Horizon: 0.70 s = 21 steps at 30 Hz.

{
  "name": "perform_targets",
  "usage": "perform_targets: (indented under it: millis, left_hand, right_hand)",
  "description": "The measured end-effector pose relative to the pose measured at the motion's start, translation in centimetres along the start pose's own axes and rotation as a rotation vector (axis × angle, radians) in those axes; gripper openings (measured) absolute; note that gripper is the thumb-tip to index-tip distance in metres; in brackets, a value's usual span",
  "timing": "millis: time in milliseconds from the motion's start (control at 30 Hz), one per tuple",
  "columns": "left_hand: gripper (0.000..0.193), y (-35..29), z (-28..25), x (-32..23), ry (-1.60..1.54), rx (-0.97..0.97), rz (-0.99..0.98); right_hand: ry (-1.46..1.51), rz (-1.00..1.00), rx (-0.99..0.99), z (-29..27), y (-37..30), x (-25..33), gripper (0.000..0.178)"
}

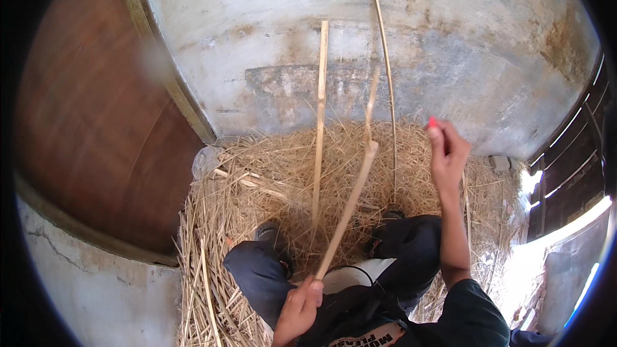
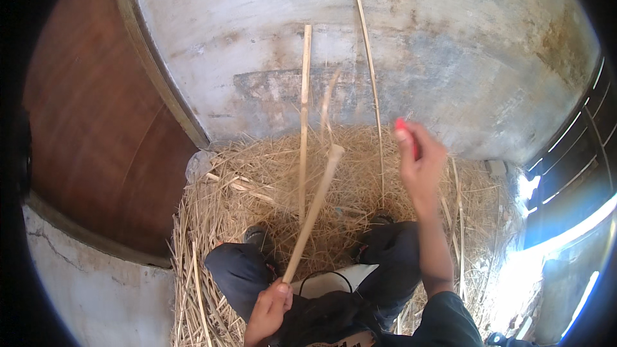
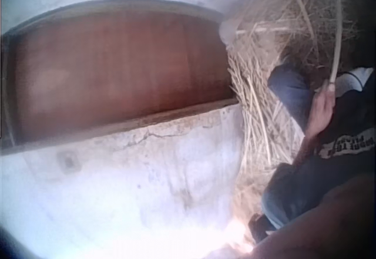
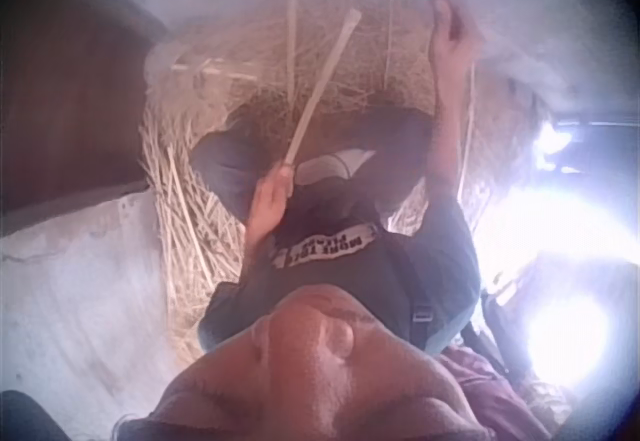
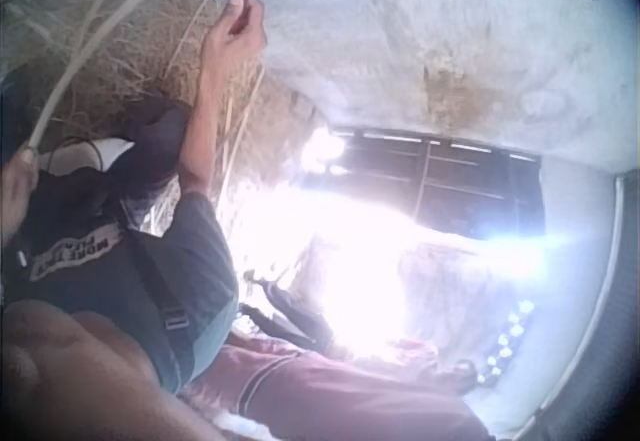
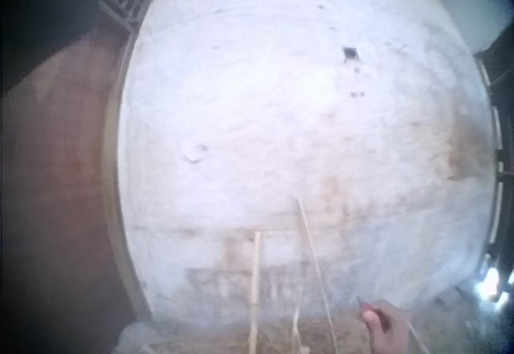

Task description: The person sits on a bed of straw and uses a red utility knife to shave thin strips off a long bamboo pole. They hold the pole with their left hand and scrape the blade along its length with their right hand, creating a pile of bamboo shavings.

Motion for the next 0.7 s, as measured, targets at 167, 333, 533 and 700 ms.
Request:
perform_targets:
  millis: [167, 333, 533, 700]
  left_hand:
    - [0.036, 1.5, -2.0, -1.8, 0.040, -0.110, 0.057]
    - [0.044, 3.2, -2.4, -4.8, 0.073, -0.185, 0.139]
    - [0.031, 3.4, -2.4, -5.8, 0.142, -0.264, 0.123]
    - [0.029, 3.4, -2.1, -6.7, 0.152, -0.260, 0.085]
  right_hand:
    - [0.107, -0.429, 0.351, 7.7, -5.6, 6.5, 0.026]
    - [-0.053, -0.638, 0.488, 9.8, -8.9, 10.0, 0.033]
    - [-0.083, -0.606, 0.448, 9.2, -8.5, 10.6, 0.034]
    - [-0.098, -0.625, 0.384, 8.9, -8.4, 10.1, 0.033]
Point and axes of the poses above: each hand's wrist, its own y-axis towards the middle knuckle, its own z-axis out of the palm, x = y × z, the point moved 6 cm from there along y, towards the middle knuckle, and after that the axes turned 15 degrees about x, right-handed, at the moved point
